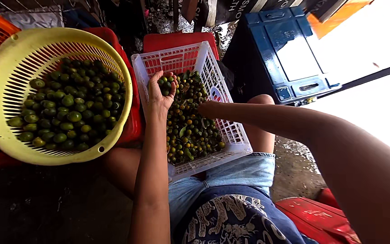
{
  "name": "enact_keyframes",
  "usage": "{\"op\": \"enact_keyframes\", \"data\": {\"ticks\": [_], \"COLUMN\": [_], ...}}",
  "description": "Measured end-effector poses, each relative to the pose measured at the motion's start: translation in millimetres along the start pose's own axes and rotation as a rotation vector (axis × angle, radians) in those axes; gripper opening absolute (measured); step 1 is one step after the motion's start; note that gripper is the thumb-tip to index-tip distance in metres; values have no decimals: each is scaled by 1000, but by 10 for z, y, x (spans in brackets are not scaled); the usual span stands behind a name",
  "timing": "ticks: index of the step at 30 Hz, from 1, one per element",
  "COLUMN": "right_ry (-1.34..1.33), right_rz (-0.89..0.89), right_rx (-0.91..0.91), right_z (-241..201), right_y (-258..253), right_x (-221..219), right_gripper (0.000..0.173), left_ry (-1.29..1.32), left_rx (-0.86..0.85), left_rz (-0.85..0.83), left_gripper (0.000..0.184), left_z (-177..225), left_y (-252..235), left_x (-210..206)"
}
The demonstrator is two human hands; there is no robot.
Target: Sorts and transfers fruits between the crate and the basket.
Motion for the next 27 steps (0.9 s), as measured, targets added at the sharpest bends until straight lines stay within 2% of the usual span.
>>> {"op": "enact_keyframes", "data": {"ticks": [2, 6, 8, 12, 13, 15, 17, 19, 23, 27], "right_ry": [-1, 53, 44, -87, -109, -132, -150, -201, -236, -184], "right_rz": [-34, -123, -114, -6, -25, -183, 8, 61, -31, -125], "right_rx": [4, 12, -21, -101, -118, -183, -128, -113, -281, -457], "right_z": [41, 89, 65, 61, 25, -39, 51, 88, -20, -137], "right_y": [-24, 2, 44, 143, 237, 439, 192, 68, 254, 247], "right_x": [8, 67, 98, 80, 99, 92, -53, -181, -275, -341], "right_gripper": [27, 43, 42, 26, 25, 36, 41, 55, 66, 62], "left_ry": [17, 13, 11, 31, 36, 45, 69, 105, 77, 158], "left_rx": [-1, -3, -6, -12, -17, -27, -31, -23, -58, -76], "left_rz": [12, 12, 2, -2, -5, -21, -19, -11, -69, -87], "left_gripper": [26, 26, 25, 24, 23, 22, 19, 18, 23, 19], "left_z": [9, 25, 29, 51, 62, 70, 65, 81, 89, 90], "left_y": [18, 26, 32, 26, 17, 27, 46, 72, 317, 221], "left_x": [3, -9, -14, -12, -12, -19, 2, 8, 25, 24]}}
Point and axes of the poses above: each hand's wrist, its own y-axis away from the middle knuckle, its own x-axis out of the back of the hand, z = x × y, the point moved 10 cm from there along -y, towards the middle knuckle
